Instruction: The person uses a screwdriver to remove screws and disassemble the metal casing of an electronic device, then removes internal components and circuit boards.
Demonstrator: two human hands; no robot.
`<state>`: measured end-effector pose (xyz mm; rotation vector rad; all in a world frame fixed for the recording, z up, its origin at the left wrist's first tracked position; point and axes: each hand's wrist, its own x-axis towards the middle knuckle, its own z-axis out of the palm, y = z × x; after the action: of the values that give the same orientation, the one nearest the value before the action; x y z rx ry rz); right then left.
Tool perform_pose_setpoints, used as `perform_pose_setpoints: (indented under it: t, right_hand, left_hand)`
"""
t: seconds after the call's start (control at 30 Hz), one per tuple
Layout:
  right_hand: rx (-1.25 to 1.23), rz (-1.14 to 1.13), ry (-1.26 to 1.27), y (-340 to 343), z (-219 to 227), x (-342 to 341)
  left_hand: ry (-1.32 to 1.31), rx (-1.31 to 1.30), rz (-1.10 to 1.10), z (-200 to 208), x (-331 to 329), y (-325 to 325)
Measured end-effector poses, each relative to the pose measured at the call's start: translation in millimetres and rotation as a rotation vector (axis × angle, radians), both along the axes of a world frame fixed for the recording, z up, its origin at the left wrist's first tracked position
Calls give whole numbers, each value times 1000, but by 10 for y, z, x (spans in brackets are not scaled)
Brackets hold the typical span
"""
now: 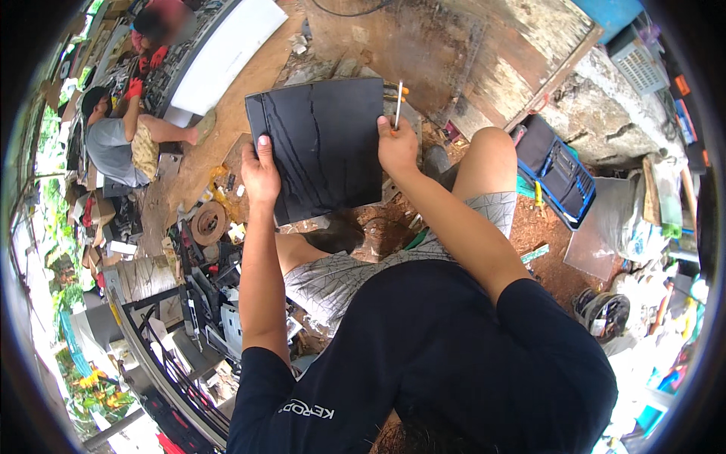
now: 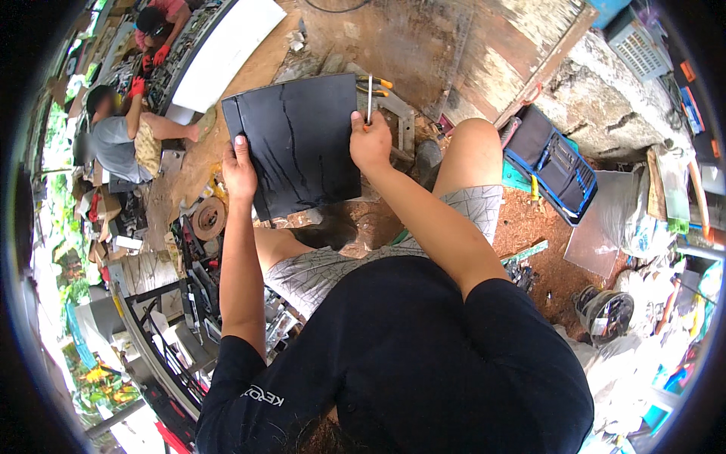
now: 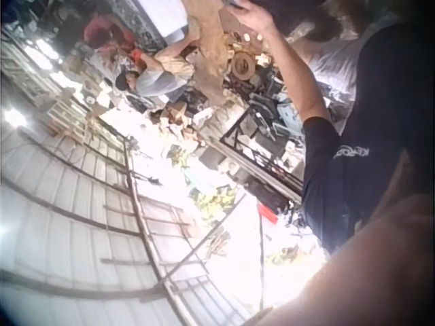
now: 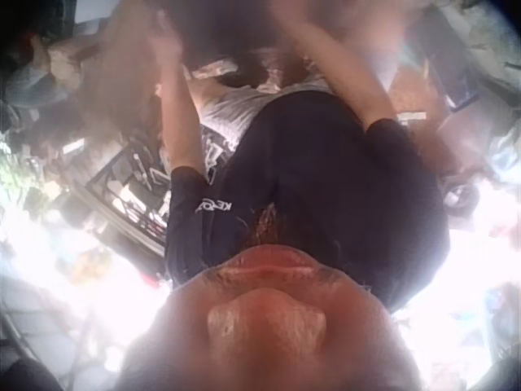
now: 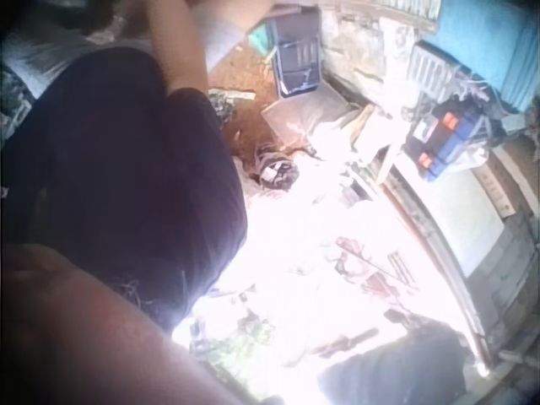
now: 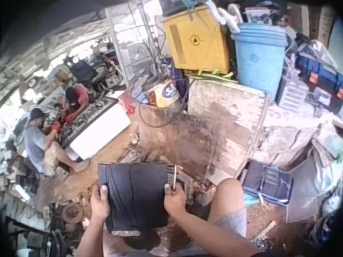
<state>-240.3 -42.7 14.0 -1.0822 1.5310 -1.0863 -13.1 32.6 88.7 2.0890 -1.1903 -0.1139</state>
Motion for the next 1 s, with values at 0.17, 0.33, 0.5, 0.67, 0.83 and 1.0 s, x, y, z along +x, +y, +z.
perform_pose_setpoints:
  t: [0.17,0.33,0.5,0.67,0.83,1.0]
  right_hand:
    - [-110,-45,-16,-38,-29,23]
    - [-119,21,82,-87,-275,-34]
    - [-194,110,196,-71,-177,-137]
    - [-196,135,-2,11,-298,-209]
    - [-80,266,-530,-16,-184,-489]
    - [-466,426,-181,-319,474,-822]
  left_hand:
    - [84,-115,-12,-155,-38,116]
    - [145,-115,-4,-368,-31,197]
    - [223,-114,17,-434,-99,234]
    - [131,-213,-39,-396,-160,340]
    - [7,-486,-194,-471,-145,487]
    - [-75,-445,-272,-382,-59,633]
